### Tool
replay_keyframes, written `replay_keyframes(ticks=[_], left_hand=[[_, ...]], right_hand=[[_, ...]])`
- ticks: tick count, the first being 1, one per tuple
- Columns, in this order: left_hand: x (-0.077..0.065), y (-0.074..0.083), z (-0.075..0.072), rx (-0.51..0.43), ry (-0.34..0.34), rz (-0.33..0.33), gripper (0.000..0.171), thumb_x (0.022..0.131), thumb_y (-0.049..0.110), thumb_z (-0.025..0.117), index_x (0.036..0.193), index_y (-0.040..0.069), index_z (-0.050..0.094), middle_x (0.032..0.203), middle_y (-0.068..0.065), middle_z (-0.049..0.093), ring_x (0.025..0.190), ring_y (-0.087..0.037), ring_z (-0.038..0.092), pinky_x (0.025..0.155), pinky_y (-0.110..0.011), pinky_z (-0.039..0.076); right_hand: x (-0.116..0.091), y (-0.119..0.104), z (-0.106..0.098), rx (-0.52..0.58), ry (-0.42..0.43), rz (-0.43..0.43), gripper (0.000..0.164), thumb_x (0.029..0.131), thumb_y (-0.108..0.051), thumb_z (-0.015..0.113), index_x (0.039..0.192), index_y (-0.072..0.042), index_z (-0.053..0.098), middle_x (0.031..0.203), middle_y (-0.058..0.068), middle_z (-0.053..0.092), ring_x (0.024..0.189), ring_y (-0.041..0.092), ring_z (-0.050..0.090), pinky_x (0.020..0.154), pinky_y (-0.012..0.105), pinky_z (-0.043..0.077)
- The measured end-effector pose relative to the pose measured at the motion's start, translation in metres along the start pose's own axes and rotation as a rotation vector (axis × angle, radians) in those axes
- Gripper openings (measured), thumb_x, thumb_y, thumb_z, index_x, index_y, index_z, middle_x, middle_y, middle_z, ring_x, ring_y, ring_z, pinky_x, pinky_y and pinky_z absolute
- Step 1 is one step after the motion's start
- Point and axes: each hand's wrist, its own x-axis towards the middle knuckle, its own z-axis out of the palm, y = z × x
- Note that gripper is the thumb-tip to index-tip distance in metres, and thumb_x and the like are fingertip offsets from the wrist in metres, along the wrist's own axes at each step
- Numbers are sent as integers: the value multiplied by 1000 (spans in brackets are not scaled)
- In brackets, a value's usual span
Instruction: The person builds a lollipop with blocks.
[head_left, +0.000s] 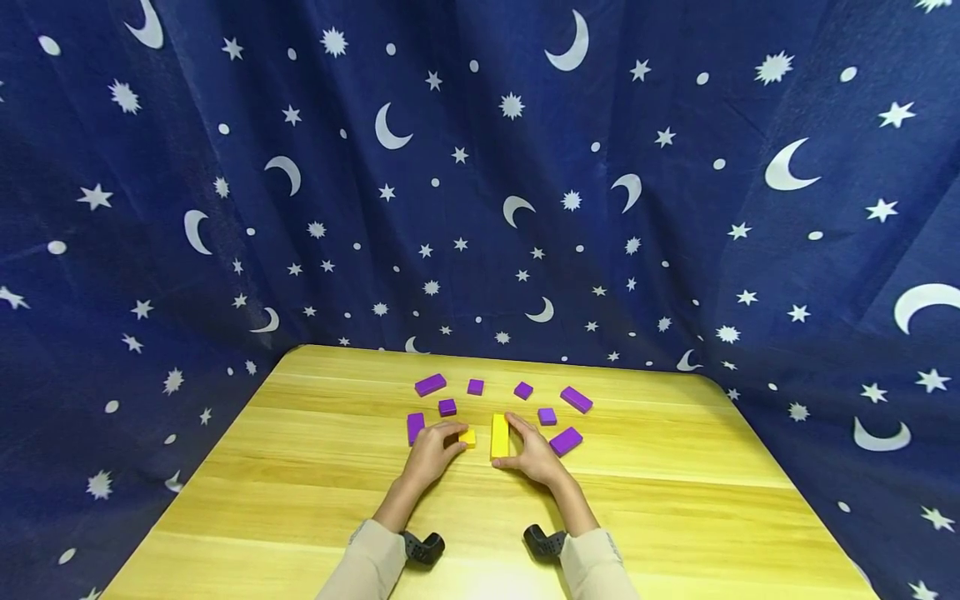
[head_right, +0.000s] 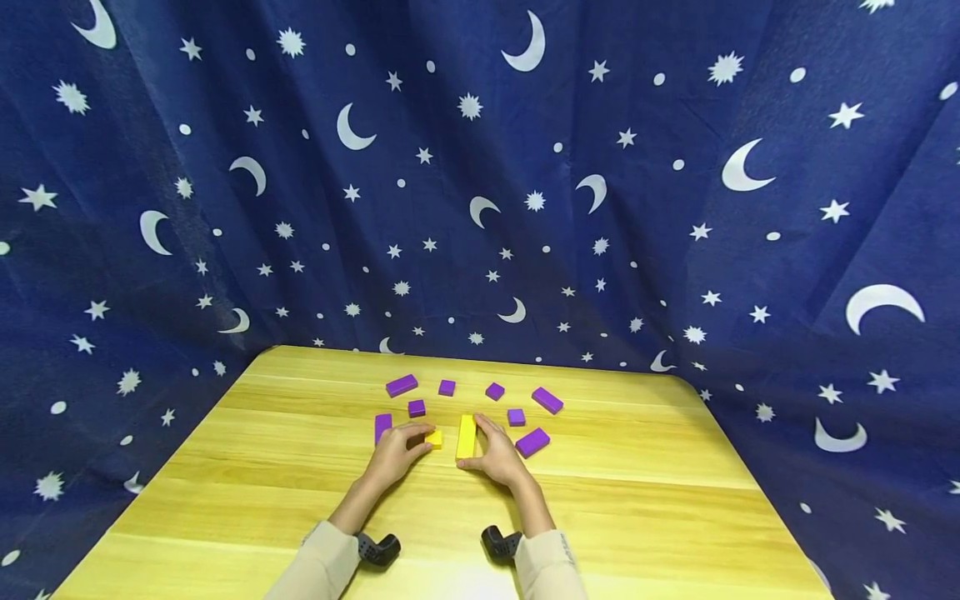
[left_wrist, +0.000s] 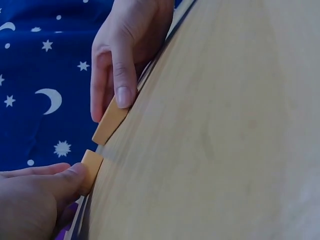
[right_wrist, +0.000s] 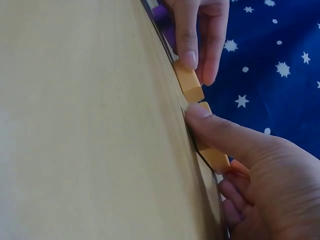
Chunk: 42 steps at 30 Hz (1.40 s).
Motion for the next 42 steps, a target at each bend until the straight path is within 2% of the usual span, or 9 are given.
replay_keyframes(ticks=[8,15,18,24,28,35,42], left_hand=[[-1,1,2,14,0,7,27,81,14,71,106,6,69,107,-9,67,103,-26,60,88,-38,49],[-3,2,0,10,1,7,27,81,15,71,106,7,69,107,-9,66,103,-26,60,88,-38,49],[-3,1,1,14,2,19,27,81,15,71,106,7,69,107,-9,66,103,-26,60,88,-38,49],[-3,-1,3,-5,-21,19,27,81,16,71,107,8,70,107,-8,67,102,-24,61,88,-36,50],[-2,-2,3,-25,-23,10,30,81,17,72,108,8,69,109,-8,66,104,-24,60,89,-37,49],[-2,-4,1,-58,-40,-4,33,80,18,72,110,6,67,111,-10,64,106,-26,58,92,-37,47],[-4,-3,0,-54,-43,14,31,81,14,71,110,4,67,109,-11,64,103,-28,59,88,-40,49]], right_hand=[[-26,0,0,-51,11,-78,90,65,-35,83,138,-2,41,141,17,38,129,36,32,106,50,28],[-56,-10,10,1,-5,-109,91,65,-41,82,138,-5,41,142,13,39,130,34,33,106,50,28],[-63,-13,15,-27,7,-131,91,64,-45,80,137,-5,43,140,11,41,128,33,35,104,51,30],[-68,-13,21,-136,21,-198,91,64,-51,78,135,-4,46,137,10,45,124,32,40,102,53,31],[-69,-15,20,-174,15,-230,90,67,-52,75,136,-4,44,138,9,44,125,31,38,101,53,32],[-76,-17,16,-104,21,-222,90,72,-46,75,141,-5,36,146,8,33,131,32,27,101,60,27],[-81,-14,14,-97,16,-252,72,80,-46,67,137,-9,45,142,-2,40,129,24,32,100,57,33]])
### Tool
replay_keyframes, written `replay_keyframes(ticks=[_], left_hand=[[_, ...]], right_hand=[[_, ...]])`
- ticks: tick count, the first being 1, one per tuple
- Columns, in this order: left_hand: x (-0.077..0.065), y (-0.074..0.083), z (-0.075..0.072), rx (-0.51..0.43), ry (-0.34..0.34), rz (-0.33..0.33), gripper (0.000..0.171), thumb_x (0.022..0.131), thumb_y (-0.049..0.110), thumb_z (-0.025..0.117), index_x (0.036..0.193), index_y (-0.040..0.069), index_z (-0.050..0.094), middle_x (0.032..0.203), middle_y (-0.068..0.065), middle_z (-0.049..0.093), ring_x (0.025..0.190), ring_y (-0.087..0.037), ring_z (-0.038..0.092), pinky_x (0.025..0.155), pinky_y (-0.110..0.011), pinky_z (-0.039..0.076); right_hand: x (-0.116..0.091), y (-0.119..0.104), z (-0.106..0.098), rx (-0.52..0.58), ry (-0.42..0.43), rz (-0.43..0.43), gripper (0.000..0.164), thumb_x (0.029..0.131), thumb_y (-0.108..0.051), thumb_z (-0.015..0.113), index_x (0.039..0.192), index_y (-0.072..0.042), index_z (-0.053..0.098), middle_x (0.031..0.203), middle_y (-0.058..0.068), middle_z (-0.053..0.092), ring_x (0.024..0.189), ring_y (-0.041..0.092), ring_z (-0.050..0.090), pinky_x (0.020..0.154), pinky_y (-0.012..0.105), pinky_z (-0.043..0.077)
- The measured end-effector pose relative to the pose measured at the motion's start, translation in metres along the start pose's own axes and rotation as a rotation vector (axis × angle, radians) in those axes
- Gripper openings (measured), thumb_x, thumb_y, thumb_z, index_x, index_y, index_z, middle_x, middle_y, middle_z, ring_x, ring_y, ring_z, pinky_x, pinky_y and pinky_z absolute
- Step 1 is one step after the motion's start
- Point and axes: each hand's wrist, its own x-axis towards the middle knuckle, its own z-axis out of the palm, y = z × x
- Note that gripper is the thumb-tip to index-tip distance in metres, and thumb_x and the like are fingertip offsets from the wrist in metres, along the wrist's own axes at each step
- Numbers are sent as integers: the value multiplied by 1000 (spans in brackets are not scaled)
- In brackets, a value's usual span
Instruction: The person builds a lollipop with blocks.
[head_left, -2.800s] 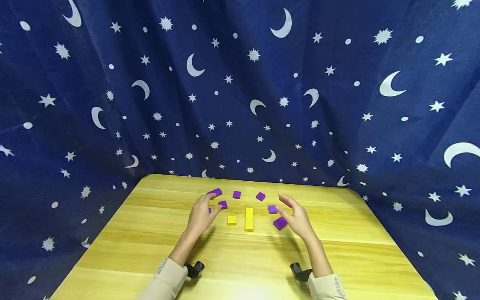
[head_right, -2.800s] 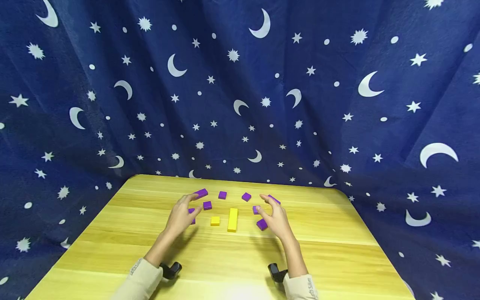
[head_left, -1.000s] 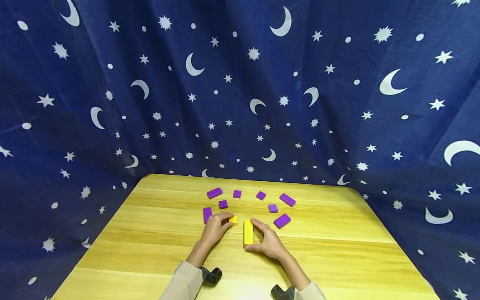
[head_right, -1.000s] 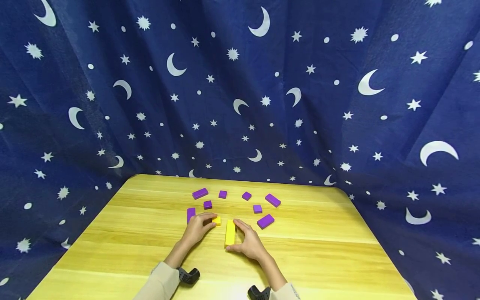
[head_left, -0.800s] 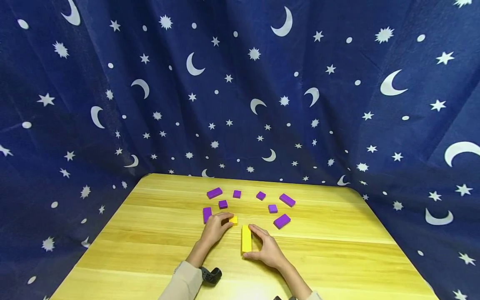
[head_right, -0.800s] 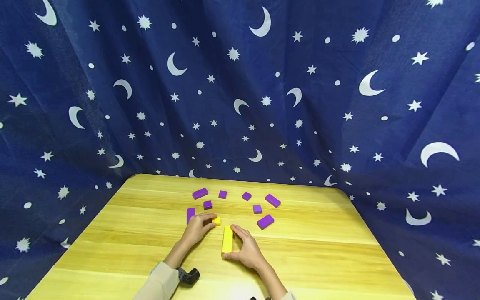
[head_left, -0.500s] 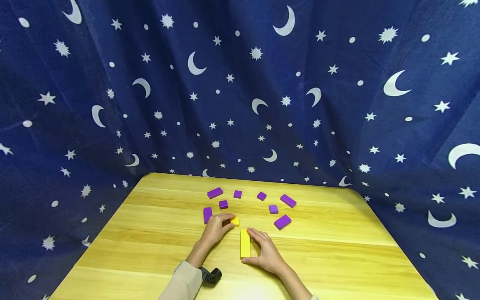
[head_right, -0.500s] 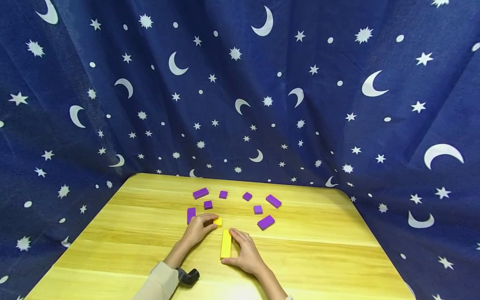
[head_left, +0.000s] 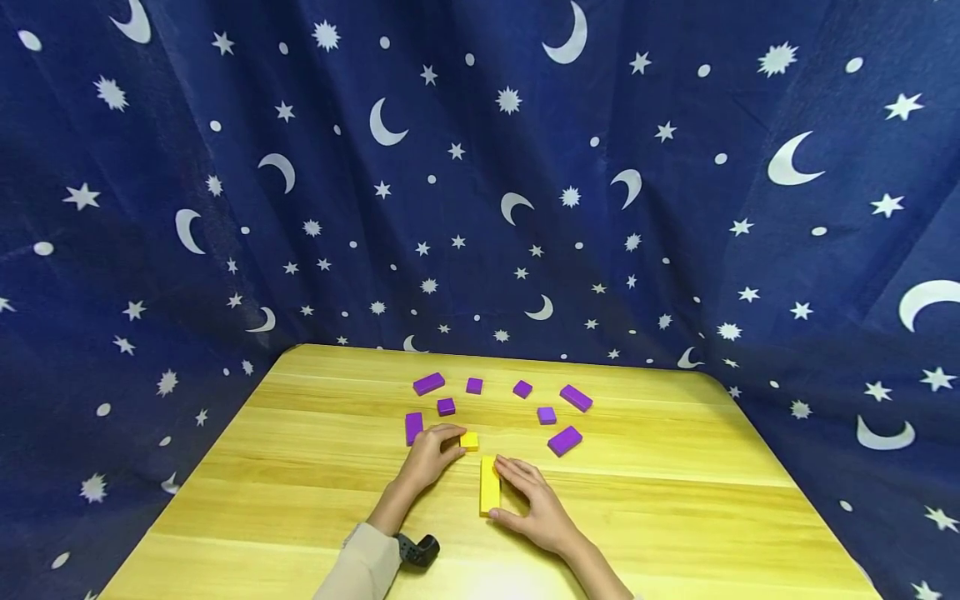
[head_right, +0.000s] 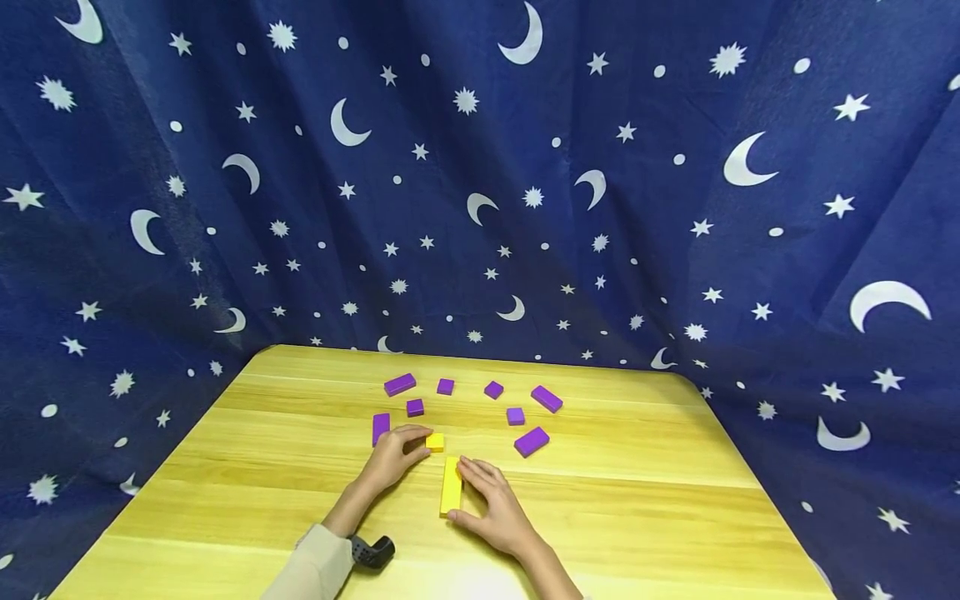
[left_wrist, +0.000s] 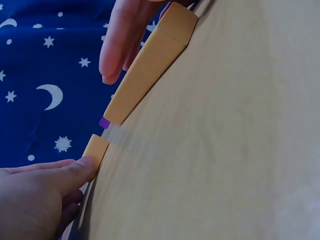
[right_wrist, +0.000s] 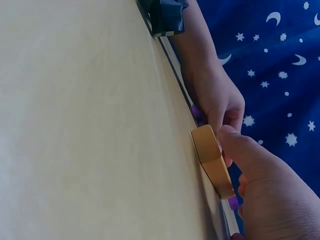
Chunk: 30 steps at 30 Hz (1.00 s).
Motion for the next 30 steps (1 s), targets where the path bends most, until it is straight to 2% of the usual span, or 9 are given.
replay_keyframes(ticks=[6,14,21,26,30], left_hand=[[2,1,6,-26,0,-7,29,80,14,72,108,6,68,106,-8,65,101,-25,60,87,-38,50],[9,2,12,-94,-87,-52,31,83,22,69,113,11,67,111,-4,64,106,-23,58,90,-38,47],[11,1,12,-166,-66,-107,28,87,22,65,111,9,68,110,-5,65,104,-22,59,88,-38,49],[13,2,14,-145,-43,-124,23,87,23,65,104,10,71,103,-3,67,99,-21,60,85,-36,50],[12,2,16,-99,-42,-106,22,86,26,65,104,15,72,101,1,67,96,-18,58,83,-35,47]], right_hand=[[-1,1,0,-22,2,-39,59,83,-42,66,130,-10,54,139,-4,45,129,23,34,98,55,35],[0,3,2,-36,5,-53,58,81,-45,66,128,-13,57,137,-7,46,129,21,34,99,54,35],[1,0,0,-30,1,-44,59,79,-45,68,127,-12,58,137,-7,47,129,22,35,99,55,35],[2,0,2,-26,6,-46,58,79,-44,69,126,-12,58,136,-7,47,129,22,35,98,55,35],[3,1,5,-25,11,-53,58,78,-44,69,126,-13,59,135,-6,49,128,22,36,98,55,35]])
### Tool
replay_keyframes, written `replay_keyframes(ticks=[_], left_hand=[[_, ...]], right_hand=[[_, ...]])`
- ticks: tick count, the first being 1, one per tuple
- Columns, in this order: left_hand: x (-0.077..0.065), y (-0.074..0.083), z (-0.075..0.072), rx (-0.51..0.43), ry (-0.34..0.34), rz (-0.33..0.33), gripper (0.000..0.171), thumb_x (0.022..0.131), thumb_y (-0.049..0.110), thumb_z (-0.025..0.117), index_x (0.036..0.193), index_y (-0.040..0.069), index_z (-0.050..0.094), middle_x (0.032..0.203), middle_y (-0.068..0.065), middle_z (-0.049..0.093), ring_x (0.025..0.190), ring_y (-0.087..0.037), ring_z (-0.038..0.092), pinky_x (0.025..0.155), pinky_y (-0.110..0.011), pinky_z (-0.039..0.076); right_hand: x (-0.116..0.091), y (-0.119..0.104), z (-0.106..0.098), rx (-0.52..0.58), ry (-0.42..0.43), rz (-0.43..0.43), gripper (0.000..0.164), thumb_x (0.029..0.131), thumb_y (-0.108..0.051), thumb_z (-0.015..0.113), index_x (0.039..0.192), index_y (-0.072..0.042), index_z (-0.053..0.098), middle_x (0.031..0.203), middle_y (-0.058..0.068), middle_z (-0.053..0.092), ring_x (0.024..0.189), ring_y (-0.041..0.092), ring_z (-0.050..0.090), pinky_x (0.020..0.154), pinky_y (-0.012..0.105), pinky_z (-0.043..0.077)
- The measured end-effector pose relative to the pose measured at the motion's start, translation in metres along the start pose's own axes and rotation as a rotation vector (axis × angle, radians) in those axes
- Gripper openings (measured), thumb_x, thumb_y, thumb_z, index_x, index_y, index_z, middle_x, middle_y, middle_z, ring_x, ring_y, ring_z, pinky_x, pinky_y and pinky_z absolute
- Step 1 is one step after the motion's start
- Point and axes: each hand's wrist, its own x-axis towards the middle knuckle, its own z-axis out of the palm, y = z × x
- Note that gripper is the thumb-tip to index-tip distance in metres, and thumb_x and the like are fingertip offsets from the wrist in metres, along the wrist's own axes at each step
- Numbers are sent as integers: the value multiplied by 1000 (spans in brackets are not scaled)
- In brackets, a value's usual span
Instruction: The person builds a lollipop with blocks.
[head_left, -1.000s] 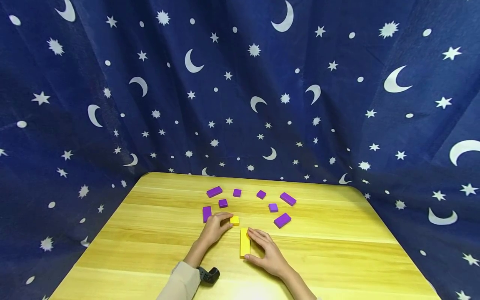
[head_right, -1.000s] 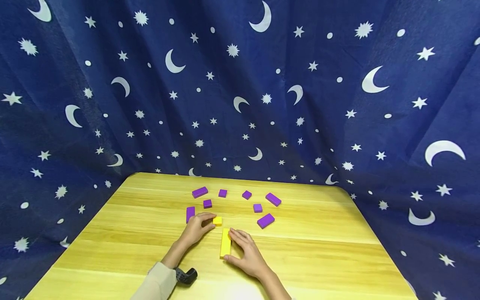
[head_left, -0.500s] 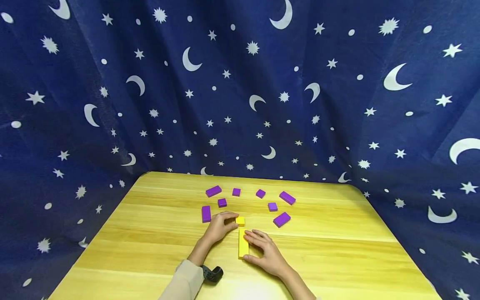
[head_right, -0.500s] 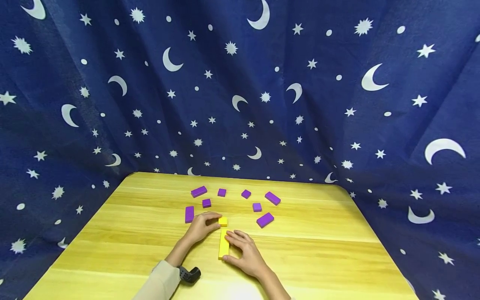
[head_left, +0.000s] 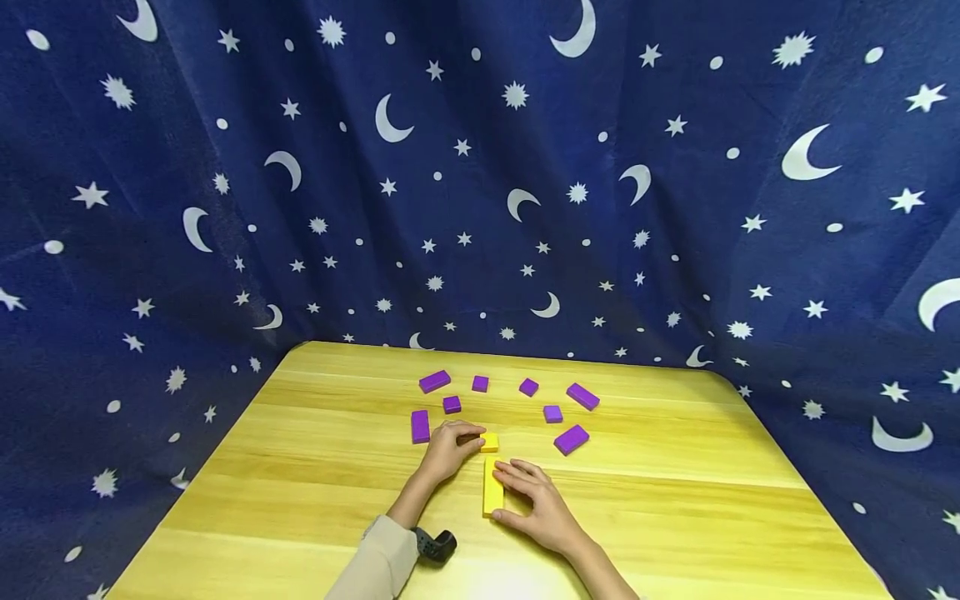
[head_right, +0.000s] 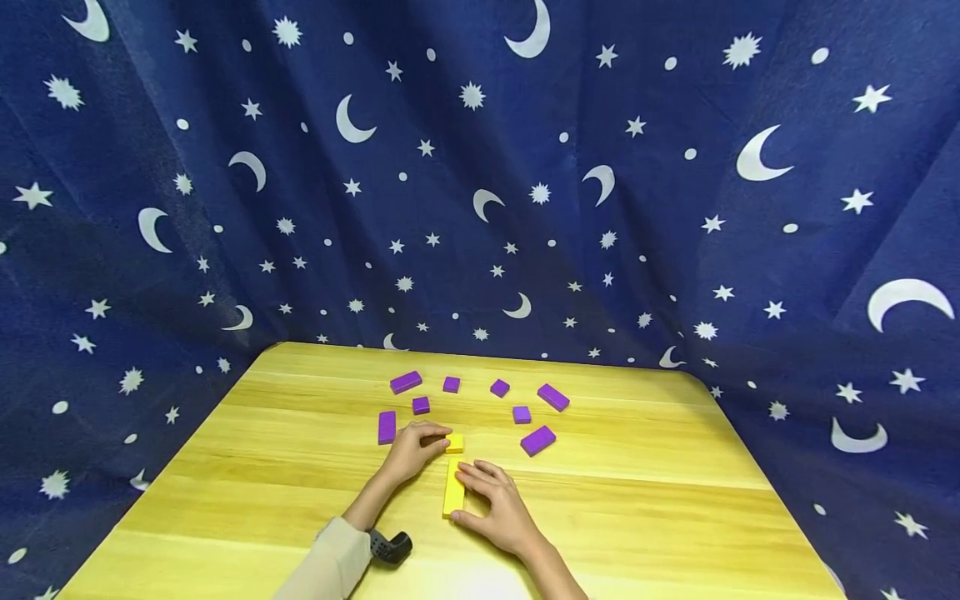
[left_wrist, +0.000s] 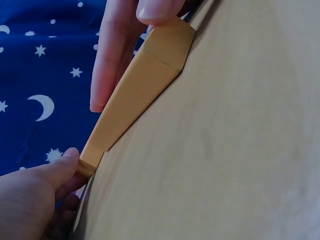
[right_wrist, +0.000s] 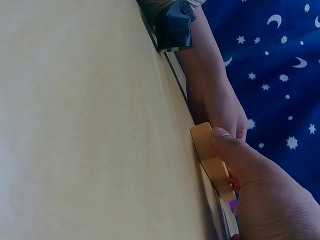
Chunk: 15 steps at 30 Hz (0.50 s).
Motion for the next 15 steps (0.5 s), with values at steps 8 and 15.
replay_keyframes(ticks=[8,15], left_hand=[[0,1,2,54,-3,62,21,86,28,65,103,18,72,100,5,68,93,-14,56,81,-33,43],[-1,1,2,50,-27,82,21,86,28,65,104,20,72,101,8,67,92,-12,52,79,-31,42]], right_hand=[[2,1,0,-7,-1,-20,57,78,-45,69,126,-14,59,134,-7,50,128,21,36,99,55,34],[1,2,1,-3,0,-22,57,79,-44,69,126,-14,59,134,-7,50,128,22,37,98,56,34]])
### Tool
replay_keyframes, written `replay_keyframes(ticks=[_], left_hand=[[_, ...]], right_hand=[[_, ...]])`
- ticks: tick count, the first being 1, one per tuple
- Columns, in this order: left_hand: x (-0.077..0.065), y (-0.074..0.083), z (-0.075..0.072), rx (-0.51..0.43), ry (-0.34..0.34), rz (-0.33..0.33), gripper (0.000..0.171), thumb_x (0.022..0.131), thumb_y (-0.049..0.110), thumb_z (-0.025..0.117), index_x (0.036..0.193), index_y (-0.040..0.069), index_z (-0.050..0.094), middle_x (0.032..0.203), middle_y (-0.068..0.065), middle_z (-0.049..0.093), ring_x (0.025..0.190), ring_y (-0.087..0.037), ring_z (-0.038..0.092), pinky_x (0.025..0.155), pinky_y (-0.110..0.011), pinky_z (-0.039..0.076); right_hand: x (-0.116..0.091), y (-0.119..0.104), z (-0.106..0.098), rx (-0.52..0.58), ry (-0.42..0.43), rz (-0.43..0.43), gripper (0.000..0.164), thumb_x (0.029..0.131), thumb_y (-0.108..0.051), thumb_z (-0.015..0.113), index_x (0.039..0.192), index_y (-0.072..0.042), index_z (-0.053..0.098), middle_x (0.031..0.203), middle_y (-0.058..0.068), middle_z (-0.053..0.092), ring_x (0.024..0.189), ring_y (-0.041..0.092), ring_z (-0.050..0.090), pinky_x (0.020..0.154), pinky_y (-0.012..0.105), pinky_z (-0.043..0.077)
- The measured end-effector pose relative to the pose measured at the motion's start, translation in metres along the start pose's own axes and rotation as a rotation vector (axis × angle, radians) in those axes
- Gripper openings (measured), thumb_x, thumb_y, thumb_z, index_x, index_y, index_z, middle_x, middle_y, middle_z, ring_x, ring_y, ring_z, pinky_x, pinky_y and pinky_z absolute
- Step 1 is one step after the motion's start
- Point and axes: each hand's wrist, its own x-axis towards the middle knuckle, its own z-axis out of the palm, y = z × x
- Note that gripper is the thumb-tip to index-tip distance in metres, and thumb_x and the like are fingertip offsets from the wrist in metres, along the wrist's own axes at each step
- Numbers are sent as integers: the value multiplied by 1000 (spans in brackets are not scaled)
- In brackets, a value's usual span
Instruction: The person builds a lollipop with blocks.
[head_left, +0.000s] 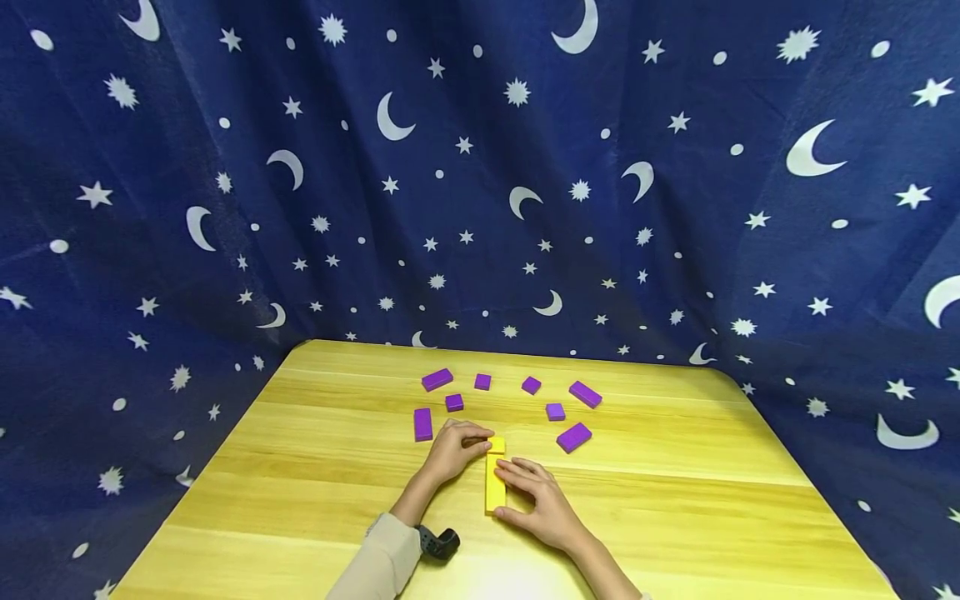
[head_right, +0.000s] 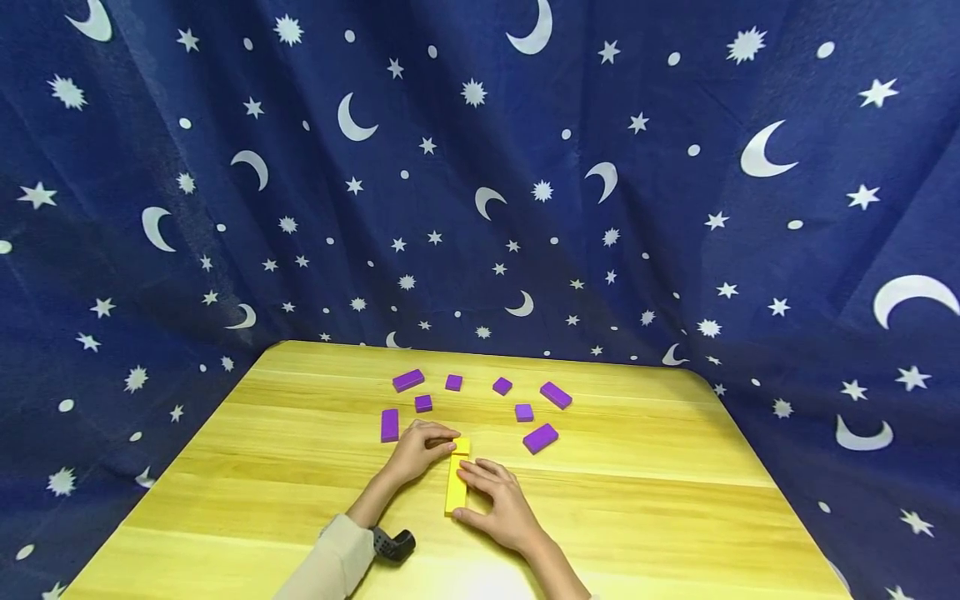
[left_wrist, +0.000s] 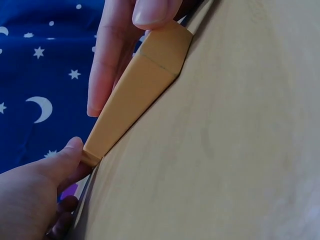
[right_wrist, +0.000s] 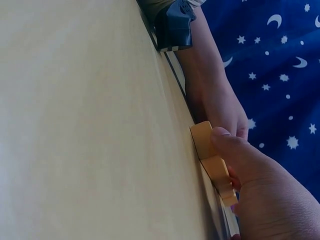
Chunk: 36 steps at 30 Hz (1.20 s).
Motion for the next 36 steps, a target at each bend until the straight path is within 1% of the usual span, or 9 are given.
replay_keyframes(ticks=[4,10,17,27,36], left_hand=[[-1,-2,0,9,-7,9,21,86,31,65,103,21,72,100,9,67,90,-10,51,78,-29,42],[0,-3,-1,10,-11,28,22,86,32,65,103,21,72,99,9,67,91,-10,51,80,-30,42],[-2,-4,0,-7,-17,8,21,85,30,66,103,22,72,100,11,66,90,-8,50,80,-30,42],[-2,-4,0,-19,-20,5,21,86,32,65,104,23,72,102,11,66,90,-9,50,79,-30,42],[-2,-3,0,-17,-31,-13,21,86,30,65,105,23,72,102,11,66,92,-9,50,81,-30,42]], right_hand=[[-1,0,-1,-8,-2,-2,57,79,-44,69,126,-13,59,135,-7,49,128,21,37,99,55,34],[1,0,-1,-12,3,-8,57,79,-43,70,125,-13,59,135,-7,49,127,22,37,99,55,34],[0,0,0,-9,-2,-5,57,79,-44,69,125,-12,59,135,-6,49,127,22,37,99,55,33],[1,-1,-1,-6,0,-1,57,79,-44,69,126,-12,59,136,-8,48,127,22,36,98,56,33],[0,-1,0,-14,6,3,57,78,-44,70,125,-13,60,135,-7,49,126,21,37,98,55,35]])
